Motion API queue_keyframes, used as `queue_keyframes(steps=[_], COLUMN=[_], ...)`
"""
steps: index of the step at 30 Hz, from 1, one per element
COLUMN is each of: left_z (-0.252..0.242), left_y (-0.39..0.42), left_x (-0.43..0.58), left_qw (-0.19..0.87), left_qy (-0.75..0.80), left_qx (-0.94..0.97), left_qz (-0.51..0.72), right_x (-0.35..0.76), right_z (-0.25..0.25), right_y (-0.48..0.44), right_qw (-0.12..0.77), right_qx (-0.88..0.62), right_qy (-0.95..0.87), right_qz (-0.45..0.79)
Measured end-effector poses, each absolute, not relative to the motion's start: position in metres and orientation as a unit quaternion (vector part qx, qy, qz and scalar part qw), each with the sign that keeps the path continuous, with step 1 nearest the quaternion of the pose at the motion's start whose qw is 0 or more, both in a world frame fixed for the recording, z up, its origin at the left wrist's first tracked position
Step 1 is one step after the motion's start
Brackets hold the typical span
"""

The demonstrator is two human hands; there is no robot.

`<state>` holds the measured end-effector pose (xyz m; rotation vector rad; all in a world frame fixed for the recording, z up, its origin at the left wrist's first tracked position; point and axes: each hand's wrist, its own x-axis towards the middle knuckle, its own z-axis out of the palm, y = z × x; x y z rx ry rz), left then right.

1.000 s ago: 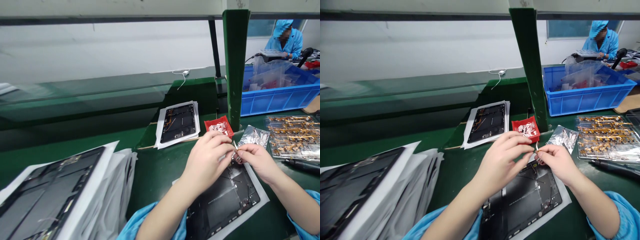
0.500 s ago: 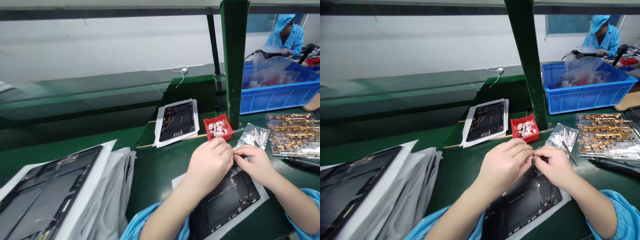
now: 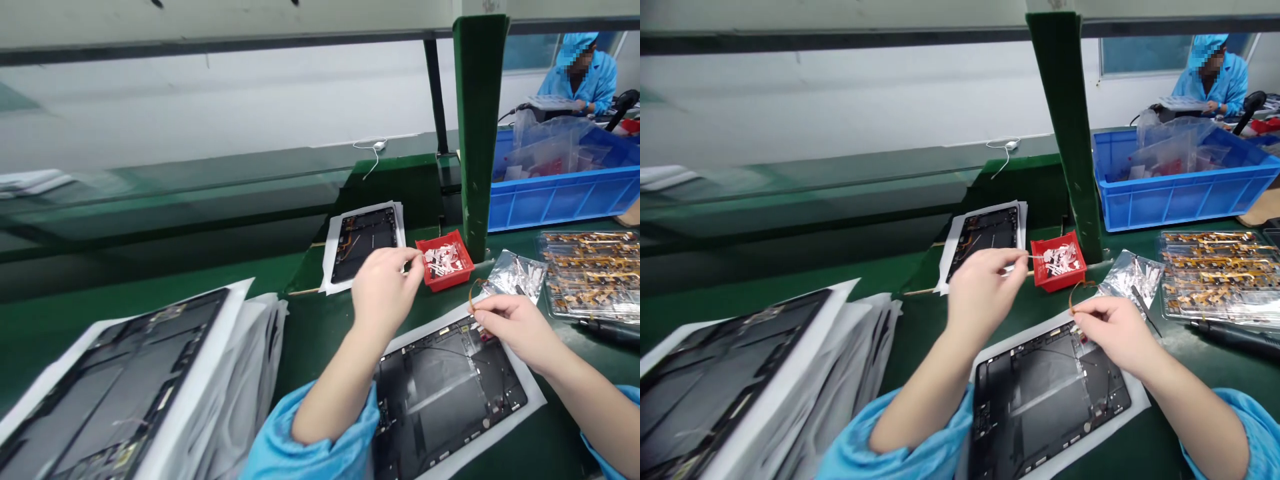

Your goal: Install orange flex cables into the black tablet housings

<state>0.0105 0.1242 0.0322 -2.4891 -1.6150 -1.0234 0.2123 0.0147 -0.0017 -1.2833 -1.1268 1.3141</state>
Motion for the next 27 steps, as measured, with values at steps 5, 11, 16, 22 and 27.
queue_keyframes(steps=[5, 11, 16, 22, 27], left_z=[0.017, 0.037, 0.04, 0.038, 0.041], left_y=[0.119, 0.094, 0.08, 0.08, 0.08], left_x=[0.026, 0.029, 0.035, 0.037, 0.036], left_qw=[-0.058, -0.116, -0.022, 0.021, 0.037], left_qy=[-0.45, -0.32, -0.215, -0.212, -0.194], left_qx=[-0.846, -0.898, -0.936, -0.94, -0.948], left_qz=[-0.28, -0.279, -0.276, -0.265, -0.248], right_x=[0.213, 0.215, 0.218, 0.217, 0.218], right_z=[-0.006, -0.002, 0.0, 0.002, 0.002], right_y=[0.02, 0.025, 0.026, 0.025, 0.025], right_qw=[0.525, 0.554, 0.551, 0.542, 0.546], right_qx=[-0.521, -0.521, -0.51, -0.489, -0.483], right_qy=[-0.338, -0.289, -0.278, -0.273, -0.272], right_qz=[0.582, 0.581, 0.599, 0.627, 0.628])
